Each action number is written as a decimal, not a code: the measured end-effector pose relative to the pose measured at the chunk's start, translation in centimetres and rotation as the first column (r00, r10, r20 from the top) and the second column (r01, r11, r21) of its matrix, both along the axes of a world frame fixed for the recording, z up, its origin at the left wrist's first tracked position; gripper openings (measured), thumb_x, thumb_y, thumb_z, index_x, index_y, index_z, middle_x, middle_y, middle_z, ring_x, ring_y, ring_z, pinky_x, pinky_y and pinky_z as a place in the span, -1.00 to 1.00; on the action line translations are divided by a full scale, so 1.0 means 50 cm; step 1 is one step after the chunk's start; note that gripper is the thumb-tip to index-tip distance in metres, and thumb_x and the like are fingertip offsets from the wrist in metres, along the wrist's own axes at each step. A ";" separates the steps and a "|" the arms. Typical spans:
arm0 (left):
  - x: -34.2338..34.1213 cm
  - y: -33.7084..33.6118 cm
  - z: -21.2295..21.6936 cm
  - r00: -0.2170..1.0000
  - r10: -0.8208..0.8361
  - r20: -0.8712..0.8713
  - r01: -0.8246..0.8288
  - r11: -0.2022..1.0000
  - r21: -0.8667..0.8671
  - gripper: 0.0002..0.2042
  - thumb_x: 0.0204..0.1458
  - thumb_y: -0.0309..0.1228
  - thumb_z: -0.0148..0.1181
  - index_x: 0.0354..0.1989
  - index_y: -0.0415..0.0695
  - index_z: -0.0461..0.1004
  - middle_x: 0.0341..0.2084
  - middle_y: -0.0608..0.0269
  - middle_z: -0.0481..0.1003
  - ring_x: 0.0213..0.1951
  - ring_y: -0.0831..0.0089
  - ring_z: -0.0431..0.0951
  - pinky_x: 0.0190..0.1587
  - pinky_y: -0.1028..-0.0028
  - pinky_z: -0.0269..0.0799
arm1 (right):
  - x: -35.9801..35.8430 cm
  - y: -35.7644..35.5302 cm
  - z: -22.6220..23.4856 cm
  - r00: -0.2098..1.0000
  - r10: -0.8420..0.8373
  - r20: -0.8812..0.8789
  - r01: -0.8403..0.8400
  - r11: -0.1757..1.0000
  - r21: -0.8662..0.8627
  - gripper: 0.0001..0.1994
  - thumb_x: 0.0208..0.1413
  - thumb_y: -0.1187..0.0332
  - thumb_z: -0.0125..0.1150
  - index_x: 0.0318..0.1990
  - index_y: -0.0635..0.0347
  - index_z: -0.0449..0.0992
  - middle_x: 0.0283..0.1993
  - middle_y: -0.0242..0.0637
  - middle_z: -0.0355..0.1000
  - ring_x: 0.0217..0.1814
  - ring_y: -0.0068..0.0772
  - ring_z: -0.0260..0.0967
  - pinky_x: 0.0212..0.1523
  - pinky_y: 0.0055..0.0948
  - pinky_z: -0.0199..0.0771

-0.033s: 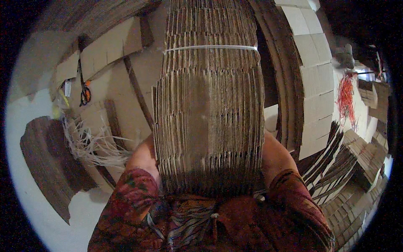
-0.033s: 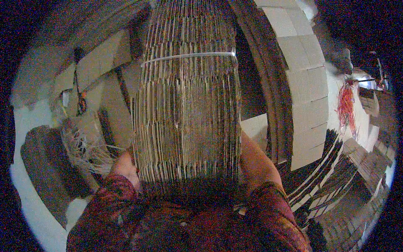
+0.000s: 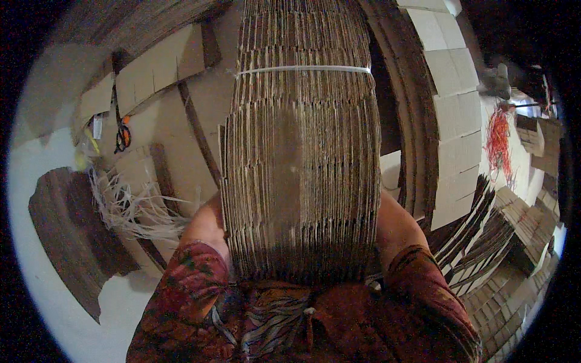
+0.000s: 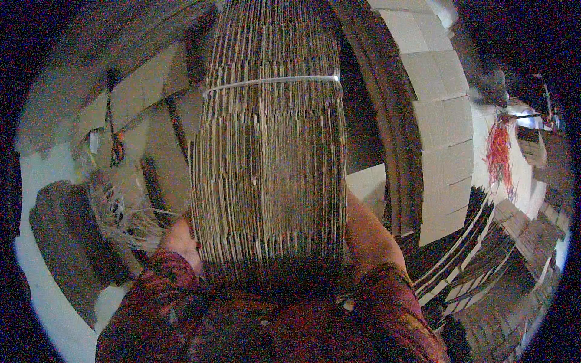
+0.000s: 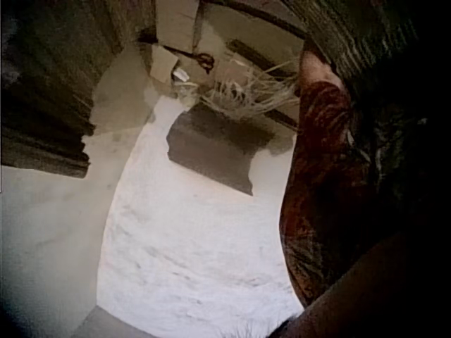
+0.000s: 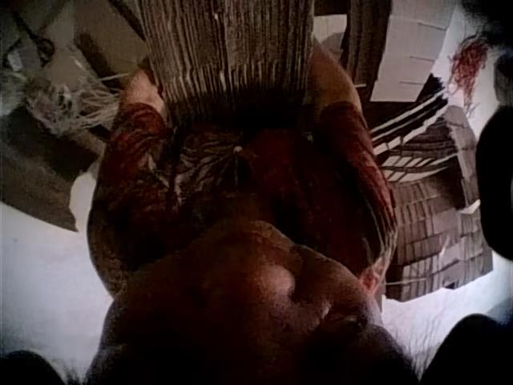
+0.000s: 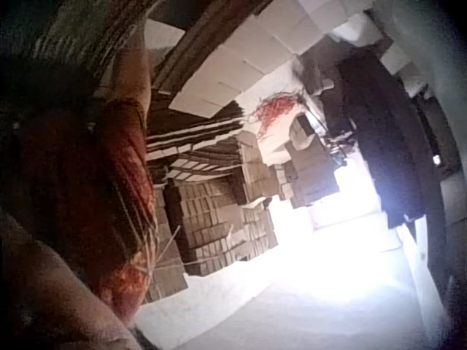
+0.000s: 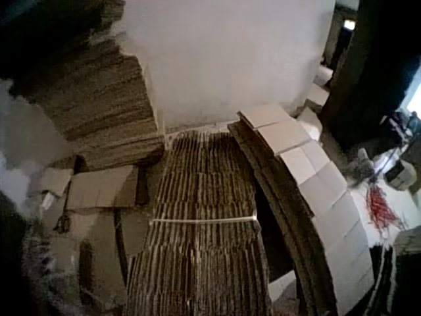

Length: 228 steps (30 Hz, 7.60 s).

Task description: The person repeatedly gathers stacks of flat cardboard pieces, wraps them with white plastic ties, and secures the bundles. The person uses scissors to cut the ties and places the finished bundles aside. The person also pulls ties from a plastic bag and adjusts the stacks before tying.

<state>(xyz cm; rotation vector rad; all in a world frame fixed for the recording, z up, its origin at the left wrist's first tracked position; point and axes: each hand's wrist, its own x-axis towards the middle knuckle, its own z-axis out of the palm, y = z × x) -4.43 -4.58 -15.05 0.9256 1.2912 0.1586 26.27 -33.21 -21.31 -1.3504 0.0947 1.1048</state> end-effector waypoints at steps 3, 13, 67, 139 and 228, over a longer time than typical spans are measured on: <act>-0.008 0.000 -0.003 1.000 -0.010 -0.008 0.010 1.000 0.010 -0.79 -0.02 -0.32 -0.07 -0.40 -0.17 0.45 -0.51 0.15 0.45 -0.45 0.31 0.45 -0.39 0.34 0.36 | -0.009 0.006 -0.010 1.000 -0.024 -0.005 0.024 1.000 0.012 -0.73 0.08 0.25 -0.13 -0.27 0.19 0.46 -0.42 -0.29 0.42 -0.45 -0.36 0.35 -0.43 -0.34 0.36; 0.000 0.017 -0.008 0.998 -0.057 -0.028 0.059 0.997 0.058 -0.82 -0.06 -0.33 0.00 -0.43 -0.15 0.47 -0.50 0.13 0.47 -0.43 0.25 0.46 -0.37 0.31 0.37 | -0.021 0.035 -0.031 0.990 -0.142 -0.003 0.142 0.987 0.070 -0.76 0.09 0.30 -0.14 -0.26 0.17 0.45 -0.45 -0.30 0.40 -0.48 -0.37 0.33 -0.45 -0.33 0.34; 0.115 -0.172 0.316 0.802 -0.390 -0.453 0.584 0.672 0.455 -0.49 -0.05 -0.31 0.03 0.06 -0.32 0.13 -0.01 -0.16 0.23 0.07 0.01 0.21 0.10 0.25 0.13 | -0.250 0.368 0.491 0.769 0.430 0.473 -0.509 0.860 0.044 -0.83 -0.02 0.38 0.07 -0.29 0.26 0.43 -0.36 -0.34 0.35 -0.34 -0.44 0.26 -0.35 -0.47 0.29; -0.002 0.034 0.190 0.839 -0.537 0.086 0.465 0.791 0.398 -0.73 -0.10 -0.31 0.14 -0.23 -0.17 0.46 -0.39 0.22 0.49 -0.33 0.46 0.44 -0.26 0.39 0.36 | -0.323 0.432 0.335 -0.534 0.286 0.795 -0.439 0.710 -0.551 -0.82 -0.19 0.43 0.05 -0.37 0.00 0.50 -0.45 -0.30 0.31 -0.26 -0.22 0.23 0.08 0.00 -0.01; 0.193 0.003 0.108 0.491 -0.445 -0.749 0.687 0.726 0.020 -0.56 -0.17 -0.29 0.12 -0.06 -0.19 0.32 -0.07 0.07 0.35 0.00 0.25 0.36 -0.01 0.29 0.28 | -0.308 0.365 0.479 0.662 0.194 0.724 -0.177 0.979 -0.099 -0.87 -0.29 0.60 0.03 -0.63 0.19 0.22 -0.73 -0.36 0.14 -0.68 -0.39 0.11 -0.55 -0.32 0.24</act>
